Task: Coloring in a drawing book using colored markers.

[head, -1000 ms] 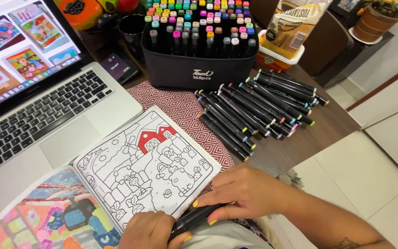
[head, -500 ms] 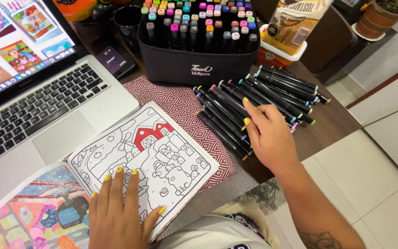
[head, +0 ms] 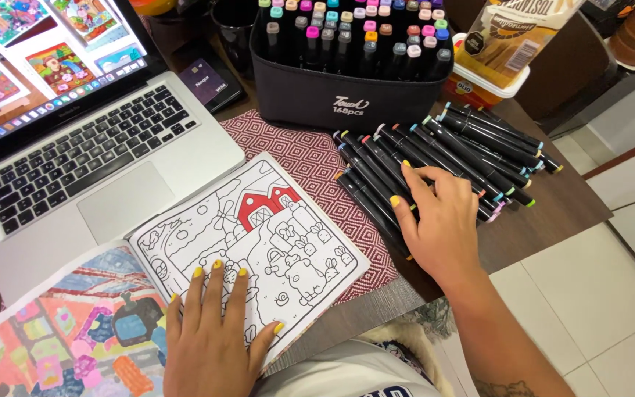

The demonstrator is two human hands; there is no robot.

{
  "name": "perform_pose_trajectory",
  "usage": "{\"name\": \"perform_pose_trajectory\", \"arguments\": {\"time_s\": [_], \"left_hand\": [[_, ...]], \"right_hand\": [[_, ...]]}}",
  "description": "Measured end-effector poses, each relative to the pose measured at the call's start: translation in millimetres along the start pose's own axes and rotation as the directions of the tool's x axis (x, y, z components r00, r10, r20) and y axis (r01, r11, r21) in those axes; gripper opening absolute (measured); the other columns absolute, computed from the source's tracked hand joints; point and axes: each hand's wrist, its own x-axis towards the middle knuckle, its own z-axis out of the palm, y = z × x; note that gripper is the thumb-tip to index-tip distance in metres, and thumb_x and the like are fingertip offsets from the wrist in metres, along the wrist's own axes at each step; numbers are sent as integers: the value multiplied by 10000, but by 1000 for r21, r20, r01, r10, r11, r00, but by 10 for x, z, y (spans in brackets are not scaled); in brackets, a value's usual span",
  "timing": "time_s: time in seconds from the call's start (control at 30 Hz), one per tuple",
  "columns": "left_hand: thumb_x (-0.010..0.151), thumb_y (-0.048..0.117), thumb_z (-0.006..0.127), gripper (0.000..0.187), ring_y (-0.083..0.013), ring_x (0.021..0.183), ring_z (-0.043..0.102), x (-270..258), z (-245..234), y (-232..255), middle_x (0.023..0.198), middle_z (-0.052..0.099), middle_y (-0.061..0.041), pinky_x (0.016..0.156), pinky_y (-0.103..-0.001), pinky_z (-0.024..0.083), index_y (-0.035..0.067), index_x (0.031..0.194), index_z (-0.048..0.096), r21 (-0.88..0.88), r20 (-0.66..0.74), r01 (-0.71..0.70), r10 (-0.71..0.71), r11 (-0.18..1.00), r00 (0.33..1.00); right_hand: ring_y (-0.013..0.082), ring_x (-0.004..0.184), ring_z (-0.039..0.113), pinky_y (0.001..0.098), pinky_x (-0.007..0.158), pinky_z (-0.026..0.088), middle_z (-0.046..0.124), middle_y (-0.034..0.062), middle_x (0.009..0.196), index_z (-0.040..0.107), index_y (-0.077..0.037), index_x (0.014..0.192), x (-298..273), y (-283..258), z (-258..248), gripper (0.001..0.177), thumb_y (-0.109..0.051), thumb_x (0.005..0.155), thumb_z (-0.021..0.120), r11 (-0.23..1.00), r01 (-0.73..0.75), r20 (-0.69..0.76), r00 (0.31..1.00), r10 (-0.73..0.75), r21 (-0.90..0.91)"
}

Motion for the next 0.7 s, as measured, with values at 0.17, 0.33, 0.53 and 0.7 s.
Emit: {"name": "perform_pose_trajectory", "arguments": {"time_s": [0.17,0.33,0.53,0.7], "left_hand": [[743,598,636,832,-405,1420,354,-31,18,3,1502,451,-209,1091,-592,262,111,1412,544,-21,-66,-3,2,1000,998],[746,580,642,818,-404,1397,358,-40,-8,12,1498,457,-219,1079,-592,271,109,1409,552,-17,-73,-3,2,1000,997],[740,564,658,812,-416,1407,371,-36,-36,16,1479,472,-229,1063,-598,281,95,1396,565,-39,-93,-22,18,999,995],[737,556,671,810,-426,1396,378,-25,-60,12,1464,477,-237,1049,-607,283,88,1391,571,-35,-99,-41,38,999,994]], "right_hand": [[296,1153,527,465,1021,372,596,86,1281,675,-98,1332,-55,-214,-97,470,-233,887,740,984,75,5,997,-77,160],[280,1193,533,480,1060,355,610,60,1267,705,-135,1246,-173,-438,-100,411,-257,859,764,955,172,34,982,-185,243],[285,1189,535,480,1070,382,615,50,1250,727,-159,1174,-252,-638,22,354,-217,828,776,854,297,51,935,-350,428],[274,1166,580,426,1024,454,653,39,1209,752,-144,1129,-270,-672,167,313,-196,823,794,795,249,117,922,-370,554]]}}
